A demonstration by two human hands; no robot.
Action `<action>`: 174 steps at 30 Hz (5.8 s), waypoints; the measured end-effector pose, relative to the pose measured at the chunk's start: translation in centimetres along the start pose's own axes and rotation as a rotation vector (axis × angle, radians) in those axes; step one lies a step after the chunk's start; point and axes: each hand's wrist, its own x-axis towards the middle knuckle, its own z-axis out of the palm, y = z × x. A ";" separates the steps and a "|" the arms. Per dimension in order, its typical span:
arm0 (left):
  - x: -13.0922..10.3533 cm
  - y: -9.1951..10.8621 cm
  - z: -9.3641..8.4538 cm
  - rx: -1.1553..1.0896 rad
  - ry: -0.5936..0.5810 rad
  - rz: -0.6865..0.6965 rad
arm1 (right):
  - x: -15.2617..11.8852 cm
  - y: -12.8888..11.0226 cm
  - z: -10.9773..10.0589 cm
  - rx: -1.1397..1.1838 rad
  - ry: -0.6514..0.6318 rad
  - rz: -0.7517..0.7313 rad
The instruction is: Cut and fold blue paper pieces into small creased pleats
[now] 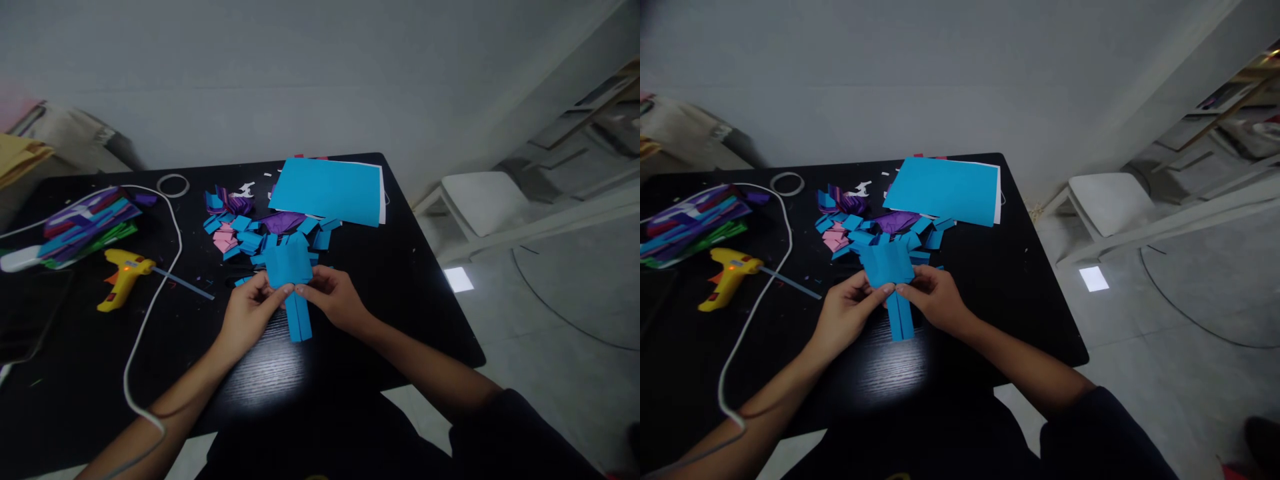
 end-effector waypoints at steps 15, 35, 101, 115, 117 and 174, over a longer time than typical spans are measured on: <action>0.4 0.3 -0.6 0.003 -0.125 -0.011 | 0.1 -0.1 -0.2 -0.111 -0.004 0.000; 0.2 0.3 -0.3 0.025 -0.097 0.000 | -0.1 -0.2 -0.3 -0.128 0.015 0.016; -0.1 -0.8 -0.2 0.091 -0.021 0.033 | 0.1 -0.8 -0.2 -0.130 0.016 0.018; 0.2 -1.1 -0.5 0.036 0.002 0.005 | 0.4 -0.2 -0.1 -0.026 -0.002 0.003; 0.2 -1.0 -0.4 0.023 -0.013 0.000 | 0.3 -0.2 0.0 -0.044 -0.009 -0.011; 0.1 -0.5 -0.2 0.117 0.005 0.095 | 0.1 0.7 0.0 -0.154 0.073 -0.053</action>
